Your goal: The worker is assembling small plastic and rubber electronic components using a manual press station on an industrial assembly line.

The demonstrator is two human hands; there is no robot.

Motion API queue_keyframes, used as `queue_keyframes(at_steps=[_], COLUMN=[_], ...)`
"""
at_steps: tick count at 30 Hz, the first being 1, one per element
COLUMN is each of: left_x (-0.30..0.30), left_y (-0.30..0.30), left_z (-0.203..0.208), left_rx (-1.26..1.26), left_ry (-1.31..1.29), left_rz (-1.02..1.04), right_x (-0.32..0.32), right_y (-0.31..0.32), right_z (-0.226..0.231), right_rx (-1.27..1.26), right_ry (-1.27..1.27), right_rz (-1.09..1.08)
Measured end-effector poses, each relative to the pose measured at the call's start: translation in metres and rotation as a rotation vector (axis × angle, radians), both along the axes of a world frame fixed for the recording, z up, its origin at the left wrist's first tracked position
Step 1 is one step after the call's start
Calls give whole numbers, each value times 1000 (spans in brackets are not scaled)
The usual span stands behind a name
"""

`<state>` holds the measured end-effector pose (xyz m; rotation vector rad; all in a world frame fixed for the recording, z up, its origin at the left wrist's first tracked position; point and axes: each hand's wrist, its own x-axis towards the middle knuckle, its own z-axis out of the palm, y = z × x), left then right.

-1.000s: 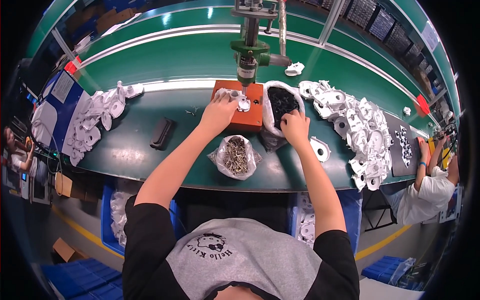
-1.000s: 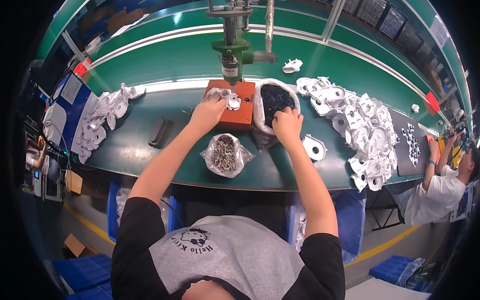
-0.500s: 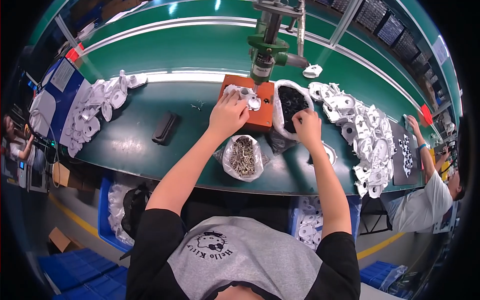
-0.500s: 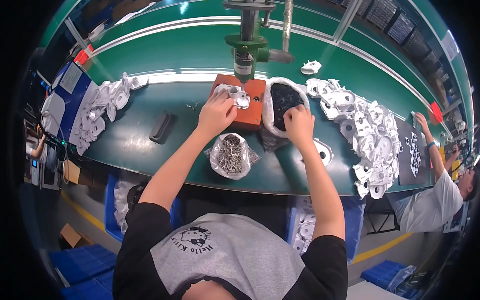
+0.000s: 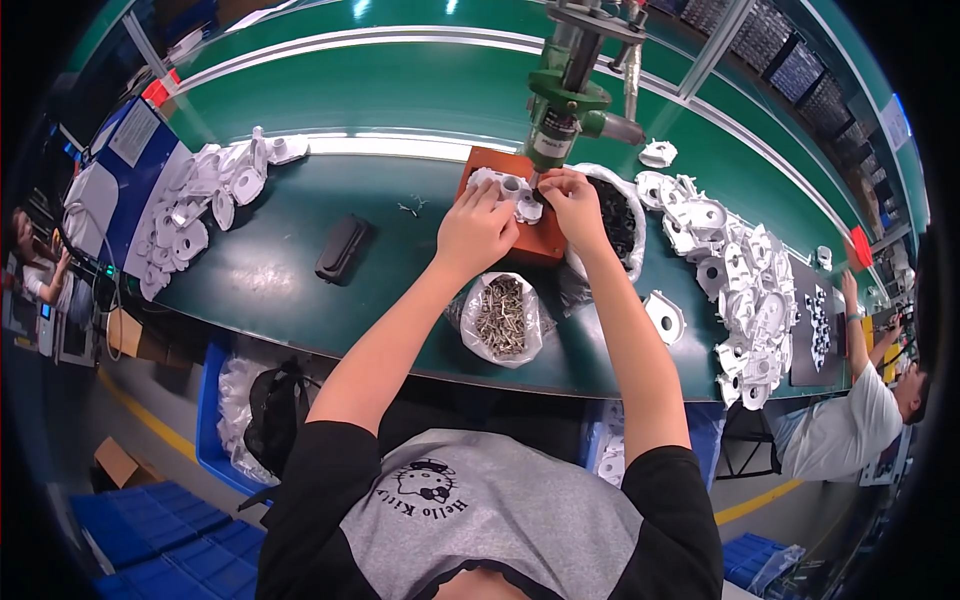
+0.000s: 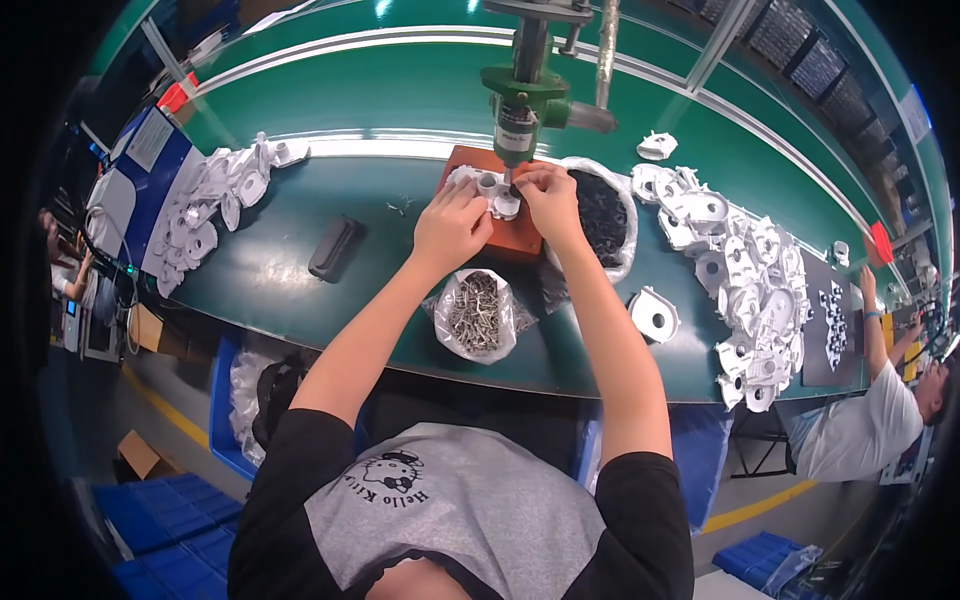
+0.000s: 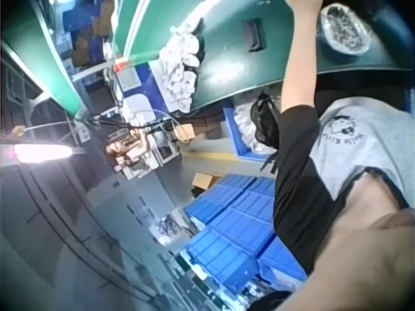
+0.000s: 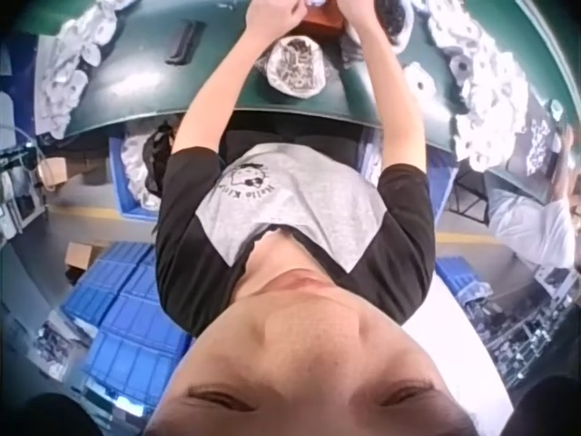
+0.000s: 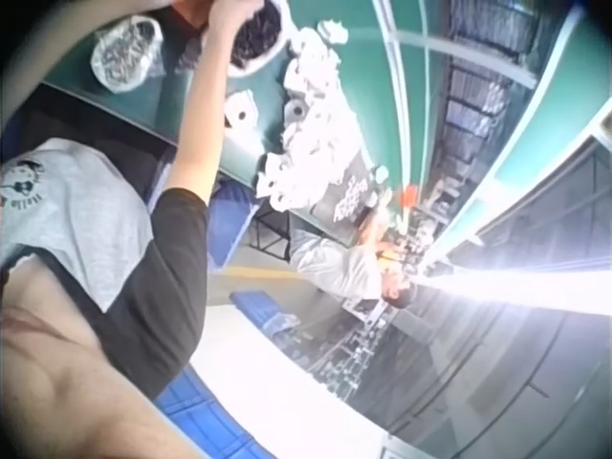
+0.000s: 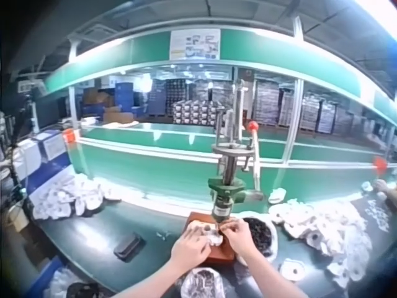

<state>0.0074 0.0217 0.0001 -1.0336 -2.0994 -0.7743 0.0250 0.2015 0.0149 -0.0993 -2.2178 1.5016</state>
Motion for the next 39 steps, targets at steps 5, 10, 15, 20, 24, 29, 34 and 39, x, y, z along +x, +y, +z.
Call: queue_keyframes(at_steps=[5,10,15,20,24,29,34,39], left_x=[-1,-1,0,2,1,-1,1,2], left_y=[-3,-2,-2,-1,-2,-2,1,-2], left_z=[2,1,0,2,1,1,2,1], left_rx=[2,6,16,1,-3,8,16,10], left_ry=[0,2,3,-8,-9,16,14,11], left_rz=[-3,0,5,20,20,16,13,18], right_x=[-4,-9,-10,-15,-10,-3,-6,24], right_y=[-10,-8,-7,-2,-9,-20,-5,-6], right_z=[-1,-8,-9,-20,-14,-5,-22,-13], right_rx=[-68,0,-6,120,112,359,286,72], right_ry=[22,44,22,-33,-81,-105,-101,-96], right_rz=[29,2,3,-4,8,-168,-95,35])
